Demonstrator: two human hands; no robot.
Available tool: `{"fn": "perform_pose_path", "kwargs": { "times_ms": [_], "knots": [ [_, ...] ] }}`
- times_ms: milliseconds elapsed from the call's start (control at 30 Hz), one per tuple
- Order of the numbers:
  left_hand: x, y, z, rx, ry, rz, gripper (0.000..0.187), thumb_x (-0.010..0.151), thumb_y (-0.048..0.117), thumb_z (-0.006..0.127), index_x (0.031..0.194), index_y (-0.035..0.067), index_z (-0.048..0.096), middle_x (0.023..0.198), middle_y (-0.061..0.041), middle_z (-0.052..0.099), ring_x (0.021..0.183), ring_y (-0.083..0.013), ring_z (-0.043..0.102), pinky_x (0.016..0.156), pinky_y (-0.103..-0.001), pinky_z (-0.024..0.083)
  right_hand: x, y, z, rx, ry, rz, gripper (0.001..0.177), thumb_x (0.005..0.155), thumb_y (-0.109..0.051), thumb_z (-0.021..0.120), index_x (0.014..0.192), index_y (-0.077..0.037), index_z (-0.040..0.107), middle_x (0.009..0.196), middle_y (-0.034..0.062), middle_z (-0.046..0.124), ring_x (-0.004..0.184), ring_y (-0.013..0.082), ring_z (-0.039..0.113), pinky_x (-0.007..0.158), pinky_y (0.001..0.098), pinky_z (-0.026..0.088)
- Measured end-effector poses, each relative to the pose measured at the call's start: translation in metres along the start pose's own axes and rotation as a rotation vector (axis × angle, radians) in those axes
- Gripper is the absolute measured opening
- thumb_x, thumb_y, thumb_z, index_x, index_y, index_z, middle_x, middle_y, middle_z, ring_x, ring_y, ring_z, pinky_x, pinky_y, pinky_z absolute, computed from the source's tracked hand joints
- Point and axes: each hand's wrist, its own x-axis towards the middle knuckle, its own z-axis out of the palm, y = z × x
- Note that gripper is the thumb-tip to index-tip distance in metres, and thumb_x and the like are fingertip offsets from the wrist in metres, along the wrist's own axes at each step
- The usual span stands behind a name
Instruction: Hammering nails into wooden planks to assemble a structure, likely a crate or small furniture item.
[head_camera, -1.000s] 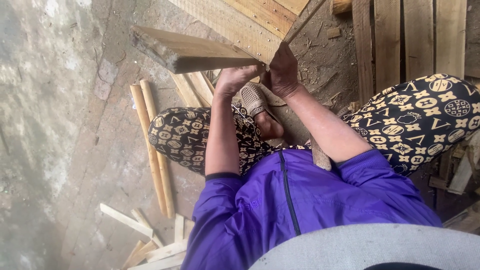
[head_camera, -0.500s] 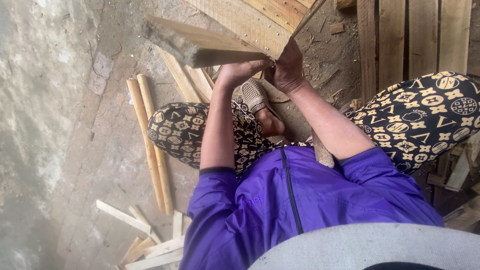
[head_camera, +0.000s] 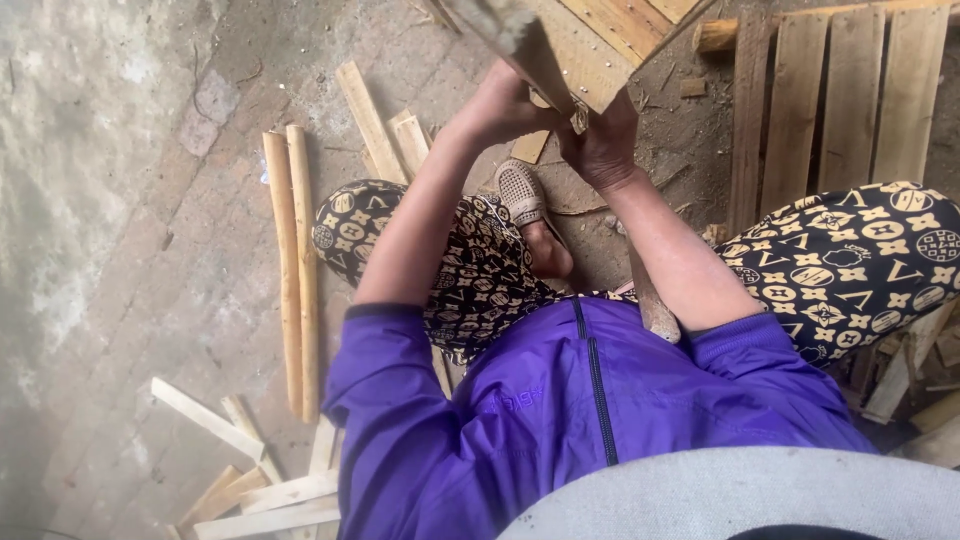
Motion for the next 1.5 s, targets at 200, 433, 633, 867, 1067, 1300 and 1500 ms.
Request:
{"fn": "perform_pose_path", "kwargs": {
  "times_ms": [200,433,633,867,1067,1300,1500],
  "knots": [
    [0.018,-0.021,0.001,0.006,-0.057,-0.001,0.041,0.074,0.019,0.091,0.107,0.013,0.069,0.119,-0.01,0.067,0.111,-0.0268,0.065,0.097,-0.042,0.062,0.001,0.006,0.003,0.076,0.003,-0.113,0.02,0.104,-0.012,0.076,0.114,-0.01,0.06,0.099,0.0196,0.076,0.083,0.0356,0.077,0.072,0.0383,0.072],
    [0.021,-0.005,-0.001,-0.038,-0.096,-0.104,0.021,0.077,0.01,0.087,0.077,0.012,0.067,0.084,0.004,0.069,0.068,-0.0012,0.069,0.052,-0.01,0.06,-0.01,0.011,-0.001,-0.069,-0.132,0.015,0.032,0.105,-0.031,0.07,0.102,0.001,0.072,0.084,0.013,0.077,0.067,0.0258,0.073,0.059,0.0382,0.058],
    [0.017,0.007,-0.01,-0.091,-0.13,-0.054,0.014,0.079,0.006,0.087,0.08,0.011,0.073,0.085,0.0,0.076,0.072,-0.0044,0.076,0.054,-0.012,0.065,0.0,-0.008,-0.01,-0.068,-0.208,0.197,0.037,0.103,-0.035,0.071,0.106,0.002,0.07,0.092,0.0175,0.076,0.078,0.0326,0.072,0.062,0.0432,0.056],
    [0.028,-0.011,-0.001,-0.032,-0.119,0.091,0.018,0.07,0.01,0.088,0.08,0.018,0.076,0.085,0.005,0.073,0.071,-0.0009,0.07,0.057,-0.014,0.061,-0.021,-0.008,-0.021,-0.177,-0.258,0.226,0.063,0.097,-0.06,0.064,0.126,-0.004,0.058,0.119,0.0166,0.062,0.106,0.0327,0.054,0.08,0.0456,0.05],
    [0.027,-0.001,0.0,-0.027,-0.121,-0.099,0.031,0.069,0.009,0.09,0.093,0.015,0.071,0.098,0.002,0.074,0.082,-0.0029,0.072,0.064,-0.011,0.064,-0.068,-0.007,-0.04,-0.649,-0.893,0.523,0.06,0.087,-0.046,0.08,0.118,-0.005,0.049,0.11,0.0169,0.053,0.097,0.0293,0.053,0.085,0.0417,0.051],
    [0.024,-0.001,-0.001,-0.085,-0.158,-0.072,0.022,0.073,0.002,0.085,0.087,0.015,0.072,0.098,0.001,0.078,0.086,-0.0003,0.078,0.065,-0.009,0.069,-0.118,-0.01,-0.066,-0.498,-1.501,1.289,0.03,0.103,-0.024,0.069,0.118,-0.003,0.055,0.081,0.0056,0.047,0.058,0.0121,0.041,0.049,0.0242,0.041],
    [0.028,-0.001,-0.004,0.001,-0.09,0.021,0.031,0.059,0.01,0.095,0.078,0.019,0.073,0.088,0.007,0.077,0.081,-0.0017,0.074,0.062,-0.015,0.064,-0.158,0.027,-0.079,-0.362,-1.369,1.378,0.019,0.08,-0.019,0.078,0.09,-0.007,0.069,0.098,0.017,0.072,0.085,0.0278,0.067,0.071,0.0407,0.054]
  ]
}}
